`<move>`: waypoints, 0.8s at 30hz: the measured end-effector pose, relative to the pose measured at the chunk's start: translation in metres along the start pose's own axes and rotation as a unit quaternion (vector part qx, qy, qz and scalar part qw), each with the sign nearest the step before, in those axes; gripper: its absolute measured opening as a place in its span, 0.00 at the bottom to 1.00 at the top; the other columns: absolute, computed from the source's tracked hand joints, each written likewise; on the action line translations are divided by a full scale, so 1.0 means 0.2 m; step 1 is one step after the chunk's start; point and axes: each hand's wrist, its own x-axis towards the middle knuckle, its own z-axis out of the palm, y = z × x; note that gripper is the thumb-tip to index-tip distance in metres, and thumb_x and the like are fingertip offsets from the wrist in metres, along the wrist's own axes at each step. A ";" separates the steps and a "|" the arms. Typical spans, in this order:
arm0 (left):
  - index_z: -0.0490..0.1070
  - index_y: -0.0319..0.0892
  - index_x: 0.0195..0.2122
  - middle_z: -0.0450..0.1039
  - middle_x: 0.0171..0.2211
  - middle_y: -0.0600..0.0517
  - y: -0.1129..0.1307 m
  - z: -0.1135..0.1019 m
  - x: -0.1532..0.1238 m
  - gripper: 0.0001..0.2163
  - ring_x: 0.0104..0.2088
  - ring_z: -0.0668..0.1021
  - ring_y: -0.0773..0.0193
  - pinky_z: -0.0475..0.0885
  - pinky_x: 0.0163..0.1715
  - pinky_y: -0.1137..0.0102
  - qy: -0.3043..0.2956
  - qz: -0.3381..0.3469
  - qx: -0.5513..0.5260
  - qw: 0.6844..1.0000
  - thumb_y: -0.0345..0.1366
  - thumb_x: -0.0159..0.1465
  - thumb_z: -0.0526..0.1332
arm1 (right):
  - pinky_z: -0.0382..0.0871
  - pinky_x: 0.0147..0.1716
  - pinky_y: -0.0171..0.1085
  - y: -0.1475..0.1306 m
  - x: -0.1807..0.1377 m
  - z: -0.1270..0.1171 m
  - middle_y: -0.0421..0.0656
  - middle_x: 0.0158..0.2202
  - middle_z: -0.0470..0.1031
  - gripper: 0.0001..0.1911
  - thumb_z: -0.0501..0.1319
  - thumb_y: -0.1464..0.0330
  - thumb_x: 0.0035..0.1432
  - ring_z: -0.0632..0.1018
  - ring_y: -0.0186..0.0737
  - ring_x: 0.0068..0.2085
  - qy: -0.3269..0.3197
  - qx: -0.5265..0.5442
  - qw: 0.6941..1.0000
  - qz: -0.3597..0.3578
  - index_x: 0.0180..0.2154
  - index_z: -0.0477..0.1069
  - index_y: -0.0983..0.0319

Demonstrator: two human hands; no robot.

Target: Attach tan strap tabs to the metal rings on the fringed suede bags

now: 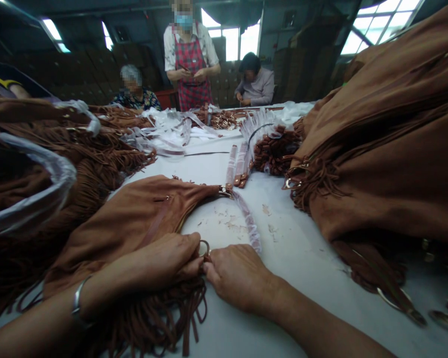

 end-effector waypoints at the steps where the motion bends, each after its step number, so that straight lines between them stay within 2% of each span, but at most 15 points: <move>1: 0.62 0.40 0.34 0.72 0.27 0.48 -0.01 0.00 0.00 0.13 0.26 0.74 0.57 0.59 0.21 0.70 -0.002 0.008 0.002 1.000 0.45 0.65 0.48 | 0.49 0.25 0.36 0.00 0.00 0.00 0.46 0.28 0.76 0.16 0.48 0.64 0.61 0.75 0.44 0.29 0.000 0.005 1.000 0.002 0.29 0.70 0.63; 5: 0.62 0.39 0.34 0.71 0.26 0.48 -0.01 0.01 -0.01 0.11 0.24 0.74 0.56 0.62 0.20 0.70 0.009 0.024 0.046 0.999 0.43 0.64 0.49 | 0.52 0.26 0.35 -0.01 0.00 0.01 0.44 0.28 0.76 0.16 0.49 0.64 0.61 0.75 0.41 0.30 -0.005 0.055 0.998 0.011 0.28 0.70 0.62; 11: 0.63 0.38 0.34 0.70 0.26 0.47 0.06 0.05 0.00 0.05 0.22 0.74 0.57 0.67 0.21 0.67 0.037 -0.026 0.105 0.993 0.33 0.62 0.50 | 0.53 0.27 0.35 -0.03 0.00 0.01 0.44 0.29 0.76 0.15 0.49 0.65 0.61 0.75 0.41 0.31 0.017 0.053 0.997 0.050 0.30 0.71 0.62; 15: 0.64 0.37 0.34 0.69 0.27 0.47 0.09 0.05 0.01 0.07 0.22 0.74 0.57 0.69 0.21 0.66 0.020 -0.027 0.093 0.995 0.33 0.63 0.49 | 0.52 0.27 0.35 -0.04 0.00 0.01 0.44 0.28 0.76 0.15 0.49 0.66 0.61 0.75 0.41 0.31 0.023 0.046 0.997 0.063 0.29 0.72 0.62; 20: 0.64 0.38 0.34 0.70 0.25 0.48 0.09 0.05 0.00 0.06 0.21 0.74 0.56 0.67 0.19 0.67 0.028 -0.020 0.102 0.994 0.31 0.60 0.49 | 0.52 0.26 0.34 0.00 0.02 0.01 0.43 0.26 0.74 0.17 0.49 0.65 0.60 0.72 0.37 0.29 0.037 0.091 0.992 0.073 0.26 0.70 0.63; 24: 0.65 0.39 0.33 0.71 0.24 0.49 0.06 0.03 -0.01 0.07 0.22 0.75 0.56 0.65 0.19 0.69 0.027 0.030 0.078 0.996 0.36 0.59 0.51 | 0.51 0.23 0.32 0.04 0.02 -0.02 0.41 0.20 0.68 0.17 0.52 0.65 0.58 0.67 0.32 0.24 -0.003 0.169 0.983 0.066 0.21 0.68 0.65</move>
